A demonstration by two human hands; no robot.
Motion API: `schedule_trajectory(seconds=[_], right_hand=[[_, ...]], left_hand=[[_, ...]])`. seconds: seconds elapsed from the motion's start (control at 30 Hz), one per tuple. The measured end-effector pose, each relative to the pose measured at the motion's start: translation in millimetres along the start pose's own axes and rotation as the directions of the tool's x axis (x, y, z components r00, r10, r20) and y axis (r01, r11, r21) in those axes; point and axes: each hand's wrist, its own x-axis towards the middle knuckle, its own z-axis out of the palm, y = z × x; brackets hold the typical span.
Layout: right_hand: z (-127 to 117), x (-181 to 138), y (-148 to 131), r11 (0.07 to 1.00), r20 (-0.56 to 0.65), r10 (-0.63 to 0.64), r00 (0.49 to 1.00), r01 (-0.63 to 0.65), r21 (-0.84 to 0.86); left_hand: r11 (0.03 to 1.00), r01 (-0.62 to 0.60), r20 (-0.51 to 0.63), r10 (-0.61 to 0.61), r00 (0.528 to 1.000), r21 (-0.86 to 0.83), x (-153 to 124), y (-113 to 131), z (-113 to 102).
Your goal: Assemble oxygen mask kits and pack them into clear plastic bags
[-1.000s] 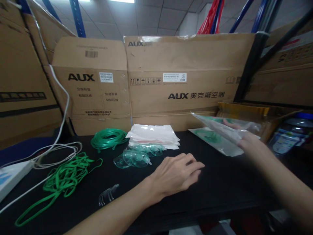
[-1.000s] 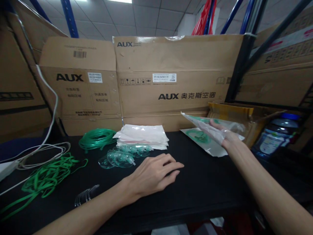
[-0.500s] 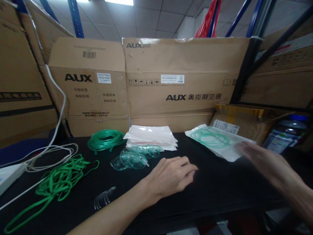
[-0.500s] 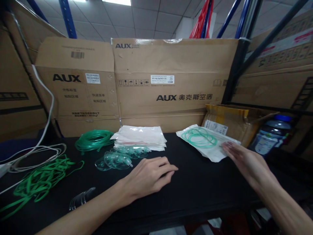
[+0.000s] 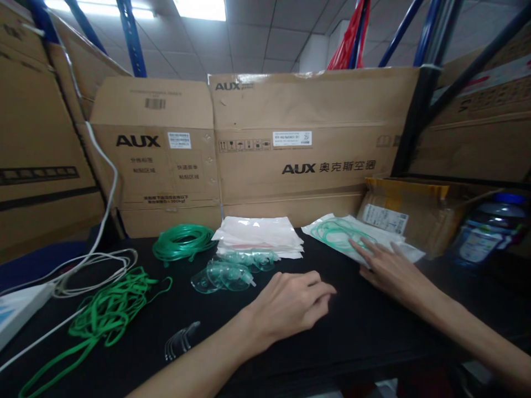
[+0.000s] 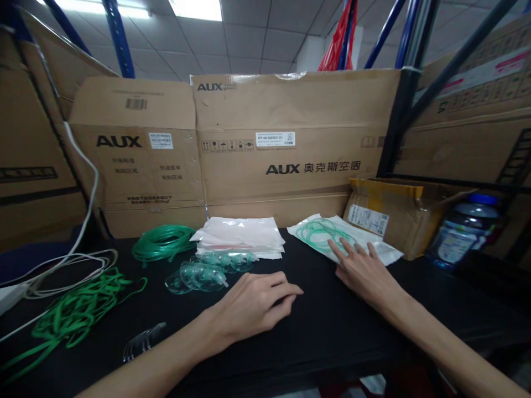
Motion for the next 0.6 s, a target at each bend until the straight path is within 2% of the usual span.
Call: schedule_trajectory(seconds=[0.1, 0.2, 0.3, 0.4, 0.5, 0.6], right_hand=[[-0.1, 5.4, 11.8, 0.999, 0.069, 0.046, 0.997, -0.045, -0.011], [-10.6, 14.1, 29.2, 0.995, 0.115, 0.098, 0.989, -0.098, -0.008], [-30.1, 26.3, 51.6, 0.973, 0.101, 0.233, 0.967, -0.231, -0.026], [-49.5, 33.3, 70.6, 0.933, 0.038, 0.356, 0.934, -0.353, -0.068], [-55.3, 26.5, 76.1, 0.934, 0.004, 0.348, 0.937, -0.346, -0.090], [-43.7, 10.2, 69.9, 0.953, 0.079, 0.295, 0.952, -0.288, -0.089]], left_hand=[[1.000, 0.012, 0.011, -0.012, 1.000, -0.004, -1.1, -1.0, 0.8], [1.000, 0.020, 0.031, -0.020, 0.999, -0.005, -1.3, -1.1, 1.3], [0.999, 0.033, 0.041, -0.033, 0.999, 0.002, -0.4, -0.8, 1.0], [0.999, 0.035, 0.042, -0.036, 0.998, 0.010, 0.7, -0.7, 0.7], [0.999, 0.036, 0.044, -0.036, 0.998, 0.017, 0.9, -0.3, 0.9], [1.000, 0.027, 0.053, -0.028, 0.998, 0.014, 0.6, 0.6, 0.2]])
